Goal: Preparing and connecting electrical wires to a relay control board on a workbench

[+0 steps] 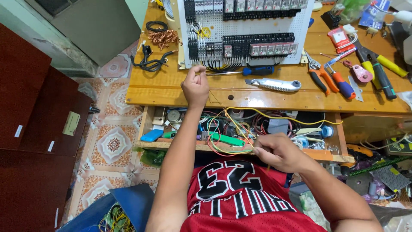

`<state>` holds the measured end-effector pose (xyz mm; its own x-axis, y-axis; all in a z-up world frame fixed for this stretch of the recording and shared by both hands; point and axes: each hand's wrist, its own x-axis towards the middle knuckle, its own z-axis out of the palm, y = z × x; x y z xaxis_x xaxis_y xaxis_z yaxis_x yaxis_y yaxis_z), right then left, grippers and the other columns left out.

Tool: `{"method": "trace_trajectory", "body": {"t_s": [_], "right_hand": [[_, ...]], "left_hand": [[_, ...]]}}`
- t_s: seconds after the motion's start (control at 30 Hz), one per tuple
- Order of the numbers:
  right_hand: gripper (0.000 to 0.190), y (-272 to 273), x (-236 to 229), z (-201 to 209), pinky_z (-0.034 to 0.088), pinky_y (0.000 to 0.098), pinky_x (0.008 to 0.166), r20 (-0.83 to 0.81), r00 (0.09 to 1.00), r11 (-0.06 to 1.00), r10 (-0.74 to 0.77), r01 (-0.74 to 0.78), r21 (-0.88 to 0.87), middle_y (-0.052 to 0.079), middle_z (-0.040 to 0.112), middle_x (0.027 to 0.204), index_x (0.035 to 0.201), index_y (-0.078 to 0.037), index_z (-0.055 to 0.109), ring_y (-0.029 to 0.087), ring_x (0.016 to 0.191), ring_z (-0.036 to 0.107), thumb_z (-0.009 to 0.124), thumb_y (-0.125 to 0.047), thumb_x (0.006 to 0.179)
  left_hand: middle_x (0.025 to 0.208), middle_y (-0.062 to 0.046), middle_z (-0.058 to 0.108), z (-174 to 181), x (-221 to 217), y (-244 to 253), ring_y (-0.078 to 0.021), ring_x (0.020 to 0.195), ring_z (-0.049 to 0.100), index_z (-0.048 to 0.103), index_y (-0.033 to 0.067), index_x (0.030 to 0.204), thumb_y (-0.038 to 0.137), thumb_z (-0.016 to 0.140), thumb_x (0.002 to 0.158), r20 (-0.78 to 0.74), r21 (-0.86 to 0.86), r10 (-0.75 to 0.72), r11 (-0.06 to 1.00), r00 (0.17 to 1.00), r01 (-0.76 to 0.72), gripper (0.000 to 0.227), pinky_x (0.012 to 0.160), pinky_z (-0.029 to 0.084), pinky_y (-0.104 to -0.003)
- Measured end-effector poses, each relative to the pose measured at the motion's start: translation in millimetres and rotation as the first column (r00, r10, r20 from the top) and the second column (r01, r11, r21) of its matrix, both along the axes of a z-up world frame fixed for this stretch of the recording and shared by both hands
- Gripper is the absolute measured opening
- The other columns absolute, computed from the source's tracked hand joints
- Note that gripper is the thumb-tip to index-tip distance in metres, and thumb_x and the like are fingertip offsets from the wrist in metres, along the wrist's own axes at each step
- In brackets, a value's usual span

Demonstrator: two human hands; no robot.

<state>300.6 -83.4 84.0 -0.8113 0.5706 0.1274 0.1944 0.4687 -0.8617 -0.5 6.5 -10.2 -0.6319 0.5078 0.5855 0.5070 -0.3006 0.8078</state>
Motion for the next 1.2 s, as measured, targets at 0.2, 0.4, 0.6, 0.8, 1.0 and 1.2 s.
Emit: {"method": "trace_trajectory", "body": {"t_s": [0.2, 0.4, 0.6, 0.8, 1.0, 1.2], "right_hand": [[0.030, 13.3, 31.1, -24.8, 0.048, 0.0411, 0.046, 0.039, 0.999, 0.997, 0.026, -0.028, 0.067, 0.012, 0.053, 0.048, 0.068, -0.013, 0.068, 0.028, 0.044, 0.053, 0.065, -0.031, 0.092], [0.025, 58.7, 36.4, -1.7, 0.050, 0.0459, 0.062, 0.338, 0.916, 0.951, -0.215, 0.118, 0.286, 0.016, 0.061, 0.057, 0.074, -0.009, 0.065, 0.039, 0.060, 0.063, 0.064, -0.026, 0.092], [0.019, 74.1, 9.4, 8.8, 0.050, 0.0505, 0.068, 0.430, 0.866, 0.938, -0.256, 0.115, 0.328, 0.021, 0.064, 0.069, 0.084, -0.007, 0.064, 0.045, 0.073, 0.065, 0.065, -0.025, 0.091], [0.043, 86.6, -36.0, 19.5, 0.055, 0.0551, 0.075, 0.435, 0.893, 0.951, -0.111, -0.031, 0.307, 0.012, 0.077, 0.086, 0.124, -0.013, 0.055, 0.043, 0.084, 0.072, 0.072, -0.020, 0.086], [0.014, 101.7, -65.4, 4.8, 0.054, 0.0549, 0.074, 0.370, 0.928, 0.947, -0.043, -0.079, 0.310, 0.012, 0.076, 0.084, 0.098, -0.016, 0.066, 0.045, 0.087, 0.070, 0.056, -0.024, 0.101], [0.039, 126.3, -74.6, 1.6, 0.057, 0.0502, 0.090, -0.010, 0.982, 0.962, 0.191, -0.189, -0.198, 0.019, 0.079, 0.102, 0.115, -0.004, 0.075, 0.032, 0.096, 0.074, 0.041, -0.023, 0.111]], "left_hand": [[0.036, 0.005, 0.029, 16.0, 3.9, -8.9, -0.0102, 0.037, 0.039, 0.075, 0.0189, 0.091, 0.004, 0.068, 0.089, -0.009, 0.008, 0.040, 0.999, 0.999, -0.040, 0.017, 0.047, 0.040, -0.024], [0.041, 0.008, 0.034, 20.5, -10.0, -17.5, -0.0064, 0.043, 0.035, 0.072, 0.0177, 0.114, 0.020, 0.069, 0.100, 0.060, -0.070, -0.260, 0.962, 0.964, 0.264, 0.015, 0.048, 0.034, -0.021], [0.056, -0.007, 0.038, 60.7, -12.4, -25.2, -0.0292, 0.056, 0.055, 0.075, 0.0196, 0.086, 0.035, 0.093, 0.077, -0.255, -0.173, -0.470, 0.882, 0.845, 0.438, 0.025, 0.063, 0.049, -0.035], [0.062, -0.007, 0.034, 57.0, -14.9, -21.3, -0.0279, 0.055, 0.050, 0.071, 0.0138, 0.077, 0.033, 0.093, 0.078, -0.248, -0.191, -0.535, 0.844, 0.808, 0.500, 0.029, 0.061, 0.046, -0.035], [0.061, 0.004, 0.025, 45.8, -25.3, -17.0, -0.0121, 0.055, 0.040, 0.073, 0.0170, 0.074, 0.039, 0.093, 0.078, -0.113, -0.101, -0.568, 0.823, 0.815, 0.559, 0.030, 0.062, 0.043, -0.024], [0.062, 0.007, 0.026, 60.9, -25.4, -26.3, -0.0052, 0.059, 0.035, 0.073, 0.0138, 0.074, 0.042, 0.091, 0.079, 0.006, -0.016, -0.671, 0.741, 0.741, 0.671, 0.034, 0.064, 0.041, -0.022]]}}
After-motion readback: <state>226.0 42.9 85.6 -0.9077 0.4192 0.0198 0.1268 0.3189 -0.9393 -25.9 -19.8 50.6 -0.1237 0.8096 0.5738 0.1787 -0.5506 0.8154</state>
